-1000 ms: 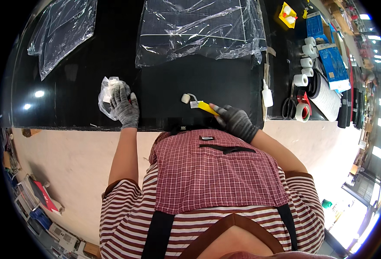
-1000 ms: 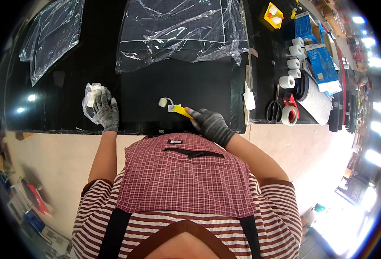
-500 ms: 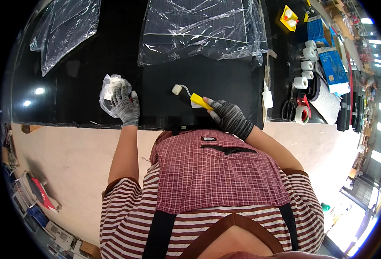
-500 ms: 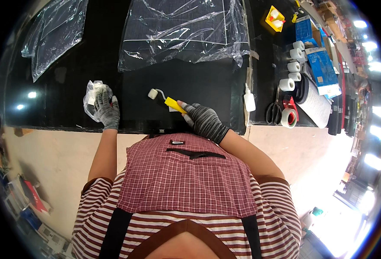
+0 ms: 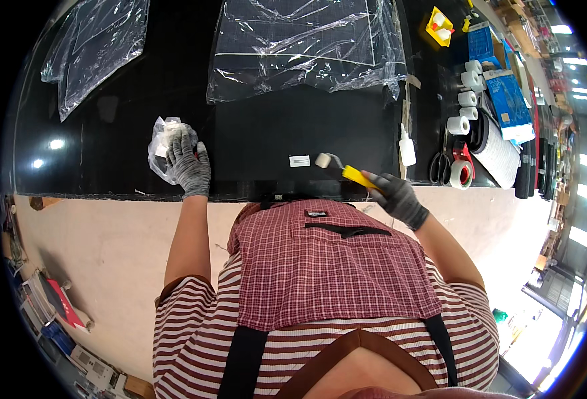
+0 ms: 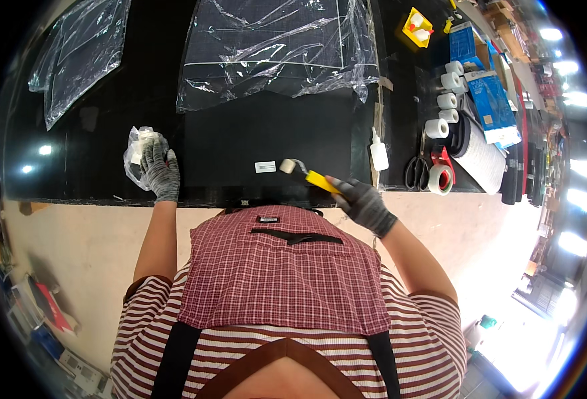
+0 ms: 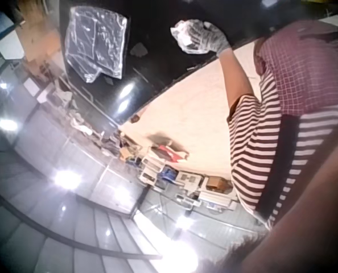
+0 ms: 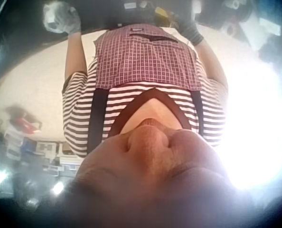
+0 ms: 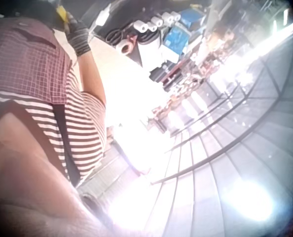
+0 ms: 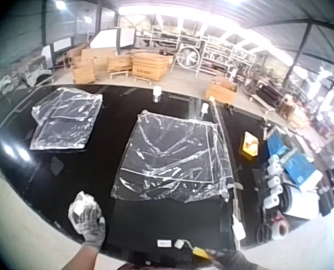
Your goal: The person wraps glass panels in plastic film, secures them with tape using a dispenser, and applies a label to a panel using a roller.
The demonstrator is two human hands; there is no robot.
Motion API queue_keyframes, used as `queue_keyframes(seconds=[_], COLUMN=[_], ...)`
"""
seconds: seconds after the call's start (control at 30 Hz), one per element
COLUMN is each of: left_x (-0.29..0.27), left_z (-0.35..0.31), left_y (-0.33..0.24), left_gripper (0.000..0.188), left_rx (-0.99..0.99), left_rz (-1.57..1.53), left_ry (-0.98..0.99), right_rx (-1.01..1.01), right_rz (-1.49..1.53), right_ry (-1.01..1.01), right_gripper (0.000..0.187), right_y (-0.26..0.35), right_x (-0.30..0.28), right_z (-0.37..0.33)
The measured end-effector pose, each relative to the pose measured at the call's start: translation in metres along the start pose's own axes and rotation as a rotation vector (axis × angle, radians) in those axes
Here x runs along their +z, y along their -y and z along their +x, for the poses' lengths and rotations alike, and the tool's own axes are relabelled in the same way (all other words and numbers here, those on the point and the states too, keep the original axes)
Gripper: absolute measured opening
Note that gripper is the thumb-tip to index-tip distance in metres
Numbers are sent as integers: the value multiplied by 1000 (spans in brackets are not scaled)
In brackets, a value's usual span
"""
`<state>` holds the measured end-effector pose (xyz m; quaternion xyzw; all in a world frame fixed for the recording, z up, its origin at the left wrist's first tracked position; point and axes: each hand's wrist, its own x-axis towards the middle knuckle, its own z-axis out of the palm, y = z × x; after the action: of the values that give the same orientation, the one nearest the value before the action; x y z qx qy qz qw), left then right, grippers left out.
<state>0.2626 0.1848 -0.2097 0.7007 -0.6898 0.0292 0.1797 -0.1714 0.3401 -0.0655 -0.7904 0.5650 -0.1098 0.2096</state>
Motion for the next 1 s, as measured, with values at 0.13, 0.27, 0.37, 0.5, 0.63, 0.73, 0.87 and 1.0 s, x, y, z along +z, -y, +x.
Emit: queue_keyframes(seconds=[0.13, 0.27, 0.37, 0.5, 0.63, 0.73, 0.87, 1.0], left_x=[2, 1, -3, -1, -5, -2, 0, 1], left_z=[3, 3, 4, 1, 0, 0, 3, 3], left_y=[3, 3, -1, 1, -1, 1, 1, 2], left_gripper=[52, 51, 51, 50, 50, 50, 49, 49], left_rx=[16, -20, -18, -21, -40, -21, -9, -9], left_rz=[-19, -9, -14, -46, -14, -5, -31, -13], left_ry=[-1, 44, 42, 26, 54, 30, 19, 10], right_rx=[88, 31, 25, -8, 73, 19, 44, 1], right_rz=[-48, -14, -42, 51, 171, 91, -22, 33], right_ry=[151, 135, 148, 45, 93, 61, 135, 92], right_gripper=[43, 44, 45, 44, 46, 44, 40, 39], right_y=[26, 45, 36, -10, -18, -6, 31, 47], right_x=[37, 35, 40, 32, 4, 15, 46, 40], right_z=[60, 95, 82, 19, -8, 8, 78, 100])
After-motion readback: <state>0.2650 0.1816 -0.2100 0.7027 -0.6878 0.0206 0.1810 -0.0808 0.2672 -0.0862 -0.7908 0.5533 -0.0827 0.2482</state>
